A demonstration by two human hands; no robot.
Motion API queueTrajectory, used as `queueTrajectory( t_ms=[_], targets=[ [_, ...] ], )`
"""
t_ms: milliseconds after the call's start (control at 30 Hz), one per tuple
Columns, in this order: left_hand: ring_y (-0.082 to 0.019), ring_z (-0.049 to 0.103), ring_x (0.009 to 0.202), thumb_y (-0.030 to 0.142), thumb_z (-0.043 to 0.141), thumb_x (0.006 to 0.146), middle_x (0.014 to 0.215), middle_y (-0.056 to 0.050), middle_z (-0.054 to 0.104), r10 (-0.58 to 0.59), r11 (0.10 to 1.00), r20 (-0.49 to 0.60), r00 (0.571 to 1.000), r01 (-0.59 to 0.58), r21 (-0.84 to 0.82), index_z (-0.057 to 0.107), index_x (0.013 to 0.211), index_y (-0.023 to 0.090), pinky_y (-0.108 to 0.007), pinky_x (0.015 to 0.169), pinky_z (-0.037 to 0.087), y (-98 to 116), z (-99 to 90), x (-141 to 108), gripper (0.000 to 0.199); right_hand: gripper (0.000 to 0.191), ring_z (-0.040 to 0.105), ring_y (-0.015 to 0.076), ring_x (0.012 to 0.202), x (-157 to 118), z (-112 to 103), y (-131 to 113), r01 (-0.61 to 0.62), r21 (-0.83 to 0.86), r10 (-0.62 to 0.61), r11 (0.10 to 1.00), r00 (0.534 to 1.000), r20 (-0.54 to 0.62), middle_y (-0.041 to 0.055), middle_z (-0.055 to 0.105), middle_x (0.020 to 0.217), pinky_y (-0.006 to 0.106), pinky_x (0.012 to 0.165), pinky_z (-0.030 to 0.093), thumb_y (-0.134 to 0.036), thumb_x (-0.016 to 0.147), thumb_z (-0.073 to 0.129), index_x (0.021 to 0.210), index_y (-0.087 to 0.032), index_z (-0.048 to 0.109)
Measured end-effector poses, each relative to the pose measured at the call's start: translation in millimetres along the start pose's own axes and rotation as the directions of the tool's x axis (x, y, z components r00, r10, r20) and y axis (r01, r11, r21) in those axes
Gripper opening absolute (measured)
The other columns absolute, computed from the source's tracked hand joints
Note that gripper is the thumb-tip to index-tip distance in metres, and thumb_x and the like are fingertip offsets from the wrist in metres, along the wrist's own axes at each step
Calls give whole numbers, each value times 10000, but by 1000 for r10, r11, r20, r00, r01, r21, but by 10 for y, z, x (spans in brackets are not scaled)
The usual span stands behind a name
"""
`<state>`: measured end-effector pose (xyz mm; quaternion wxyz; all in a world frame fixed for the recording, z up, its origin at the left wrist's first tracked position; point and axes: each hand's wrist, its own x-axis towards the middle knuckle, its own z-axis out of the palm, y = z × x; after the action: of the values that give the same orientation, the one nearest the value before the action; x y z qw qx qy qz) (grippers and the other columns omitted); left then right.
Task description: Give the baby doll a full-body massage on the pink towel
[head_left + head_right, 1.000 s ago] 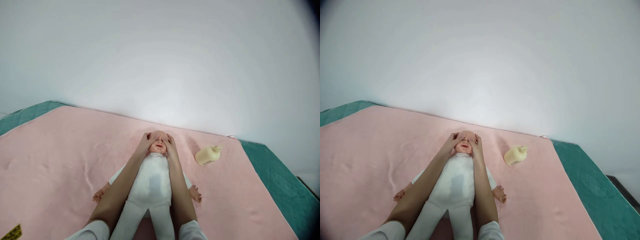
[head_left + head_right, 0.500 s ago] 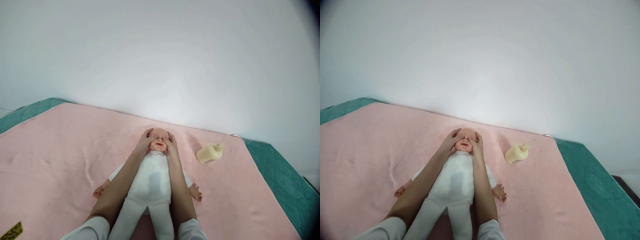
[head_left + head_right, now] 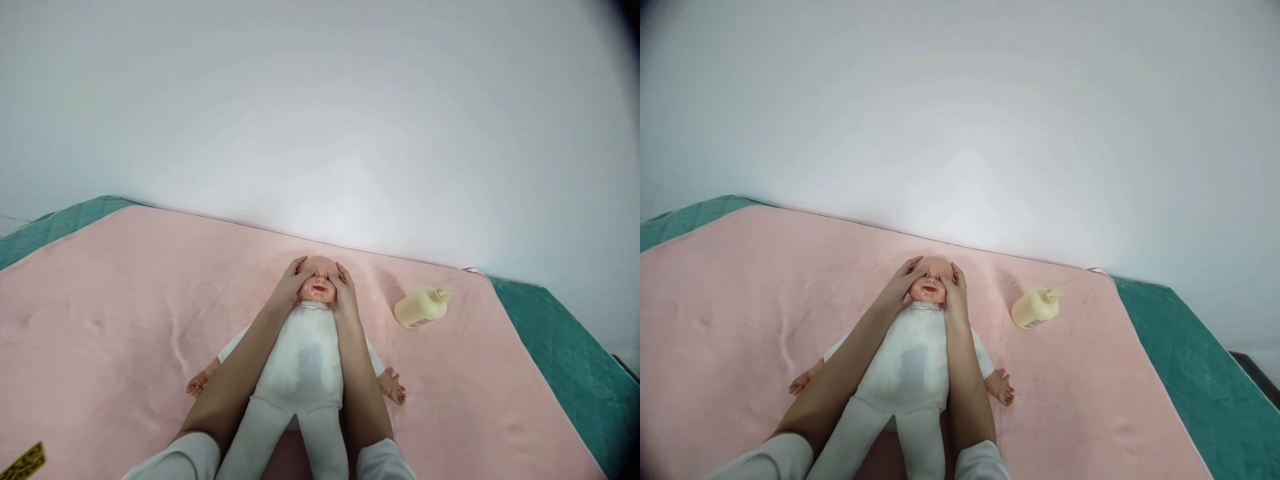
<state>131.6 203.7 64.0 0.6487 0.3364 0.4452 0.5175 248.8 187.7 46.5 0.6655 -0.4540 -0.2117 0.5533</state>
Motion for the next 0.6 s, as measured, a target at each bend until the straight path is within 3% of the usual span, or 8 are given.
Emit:
queueTrajectory(
  t_ms=[600],
  targets=[
    [-249, 630, 1103, 242, 626, 862, 1279, -151, 607, -84, 983, -63, 994, 73, -166, 546, 1260, 154, -355, 939, 525, 34, 35, 14, 416, 470, 671, 242, 1004, 75, -67, 15, -81, 137, 80, 987, 997, 11, 80, 704, 1097, 468, 934, 525, -248, 650, 725, 1107, -207, 624]
  ],
)
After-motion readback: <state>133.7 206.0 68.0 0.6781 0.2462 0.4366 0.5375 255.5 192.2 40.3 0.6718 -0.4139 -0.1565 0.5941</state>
